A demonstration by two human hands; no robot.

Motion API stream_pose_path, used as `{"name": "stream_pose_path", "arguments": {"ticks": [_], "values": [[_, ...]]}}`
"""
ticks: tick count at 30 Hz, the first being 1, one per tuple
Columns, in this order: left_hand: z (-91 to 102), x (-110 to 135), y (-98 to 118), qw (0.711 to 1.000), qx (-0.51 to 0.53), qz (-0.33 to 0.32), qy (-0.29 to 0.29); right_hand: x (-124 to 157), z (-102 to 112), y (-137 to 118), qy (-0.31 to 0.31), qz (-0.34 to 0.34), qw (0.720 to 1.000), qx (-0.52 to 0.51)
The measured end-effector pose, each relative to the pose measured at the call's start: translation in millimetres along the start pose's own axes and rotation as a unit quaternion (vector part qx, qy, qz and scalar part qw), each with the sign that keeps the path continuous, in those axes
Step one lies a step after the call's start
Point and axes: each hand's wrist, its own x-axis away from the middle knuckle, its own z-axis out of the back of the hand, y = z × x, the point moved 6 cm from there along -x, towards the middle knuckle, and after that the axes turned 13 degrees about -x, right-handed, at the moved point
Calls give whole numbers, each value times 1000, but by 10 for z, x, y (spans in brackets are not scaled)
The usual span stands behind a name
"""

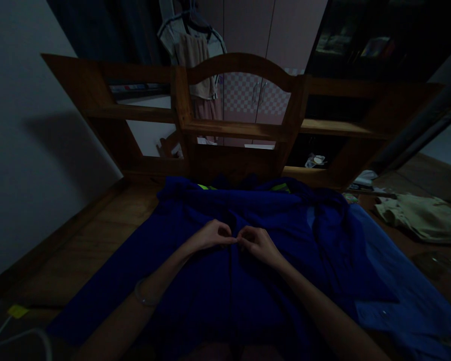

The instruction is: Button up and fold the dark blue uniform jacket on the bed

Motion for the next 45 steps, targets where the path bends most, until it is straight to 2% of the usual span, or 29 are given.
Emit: {"name": "stream_pose_path", "arguments": {"ticks": [5,12,17,24,27,31,34,36,39,42,45], "values": [[-7,6,12,1000,-13,-8,-12,-8,5,-3,15,-6,1000,-5],[17,-22,14,998,-53,-33,32,-59,23,161,17,-42,996,-82],[8,17,88,996,-62,-59,2,-76,14,224,9,-39,992,-116],[-31,43,65,993,-88,-57,-44,-62,-34,217,3,-41,995,-88],[-30,75,123,986,-146,-79,-26,-64,-42,210,-3,-38,996,-82],[-13,133,310,956,-245,-155,40,-60,-20,200,3,-38,997,-61],[-21,139,369,946,-265,-178,64,-56,3,172,17,-29,998,-52],[-19,115,334,952,-251,-163,63,-59,1,156,21,-27,998,-54],[16,69,196,975,-198,-92,49,-62,-15,144,25,-33,998,-50],[5,53,52,995,-98,-11,-20,-46,-30,87,29,-14,999,-13],[-27,65,-13,996,23,42,-76,-8,-27,-32,43,41,997,49]]}}
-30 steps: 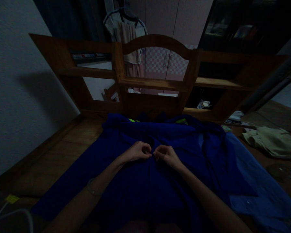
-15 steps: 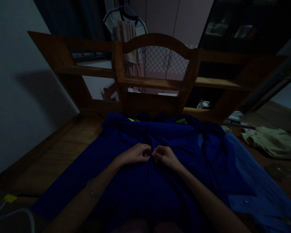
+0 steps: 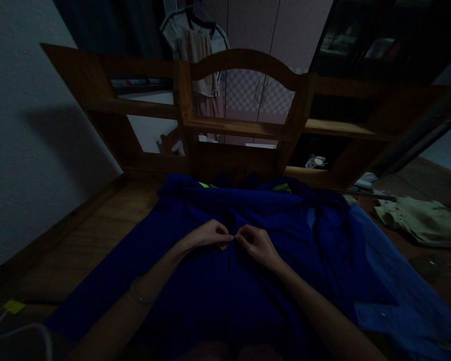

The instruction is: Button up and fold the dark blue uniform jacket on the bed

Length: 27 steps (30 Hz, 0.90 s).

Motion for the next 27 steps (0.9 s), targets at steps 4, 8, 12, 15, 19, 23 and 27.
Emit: {"name": "stream_pose_path", "arguments": {"ticks": [4,8,12,15,19,23,27], "values": [[-18,-2,-42,996,79,42,-4,16,25,-60,12,21,1000,12],[-11,-19,-26,997,58,37,25,-21,11,70,-1,-41,996,-84],[9,-23,42,998,20,7,53,-76,-17,204,-19,-89,979,-180],[23,-15,102,997,-11,-27,68,-93,-19,235,-35,-111,971,-210],[31,-13,133,995,-34,-53,79,-67,32,89,-62,-47,992,-99],[27,-1,136,996,-29,-58,62,2,77,-129,-69,64,994,52],[30,22,141,999,0,-45,31,42,73,-207,-82,93,989,75]]}}
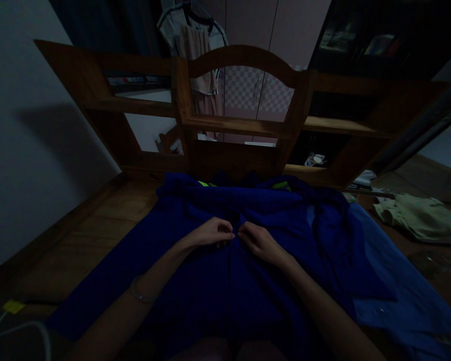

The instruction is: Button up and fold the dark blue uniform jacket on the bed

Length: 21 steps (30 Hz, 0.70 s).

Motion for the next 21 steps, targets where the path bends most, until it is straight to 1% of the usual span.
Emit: {"name": "stream_pose_path", "arguments": {"ticks": [4,7,9,11,14,18,21], "values": [[0,0,-32,999,9,33,-15,-1,-23,7,2,1,1000,6],[-9,-6,-57,999,9,36,-11,-7,-36,24,15,0,1000,6],[-10,0,-45,1000,-21,12,-5,-11,-41,30,20,-4,1000,-5],[6,17,5,995,-89,-37,12,-12,-50,49,16,-22,999,-27],[30,55,97,975,-191,-104,38,-10,-72,124,6,-66,994,-82],[23,73,158,960,-246,-125,42,-16,-112,270,4,-106,978,-178],[14,75,207,946,-288,-136,66,-30,-147,344,-6,-121,962,-244]]}}
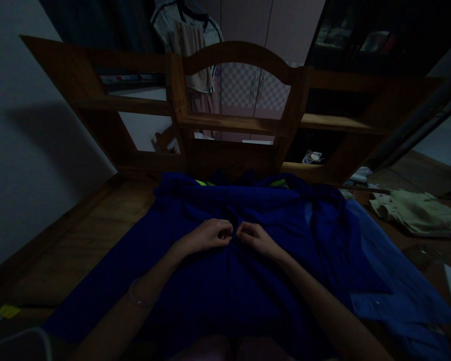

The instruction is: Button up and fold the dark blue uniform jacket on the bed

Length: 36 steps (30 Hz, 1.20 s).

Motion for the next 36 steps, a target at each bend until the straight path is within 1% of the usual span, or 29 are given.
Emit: {"name": "stream_pose_path", "arguments": {"ticks": [2,4,10,12,13,15,16,18,19,20,21,22,24,26,28,30,33,36], "values": [[4,-9,12,1000,-25,6,14,-11,5,14,-4,-10,1000,-24],[-2,-14,4,999,-37,16,19,-13,18,9,2,-18,1000,-20],[-43,-19,-95,999,-33,27,1,-1,33,15,27,-13,997,68],[-40,-32,-149,998,-42,41,10,3,46,2,56,4,993,102],[-33,-39,-179,997,-54,52,17,9,68,-21,80,17,989,123],[6,-40,-245,992,-89,84,38,43,155,-112,146,53,971,182],[42,-25,-277,988,-111,101,48,75,217,-174,181,70,956,221],[157,58,-345,974,-166,136,75,166,371,-297,239,83,915,314],[231,128,-383,965,-195,153,86,217,453,-343,251,74,894,363],[305,213,-426,957,-219,166,93,266,531,-370,246,55,877,409],[372,306,-476,952,-234,175,94,313,598,-374,222,29,866,447],[418,399,-534,952,-236,177,80,361,651,-360,186,0,860,475],[448,566,-654,964,-209,163,31,458,708,-311,107,-48,854,506],[437,688,-760,973,-174,153,-5,526,714,-280,63,-74,838,537],[408,754,-821,976,-153,153,-15,538,685,-270,55,-87,812,575],[367,772,-819,977,-151,151,-13,504,631,-268,58,-93,792,600],[307,759,-756,972,-181,149,-18,437,574,-304,77,-89,779,616],[284,734,-727,960,-232,159,-17,396,616,-399,117,-82,760,633]]}}
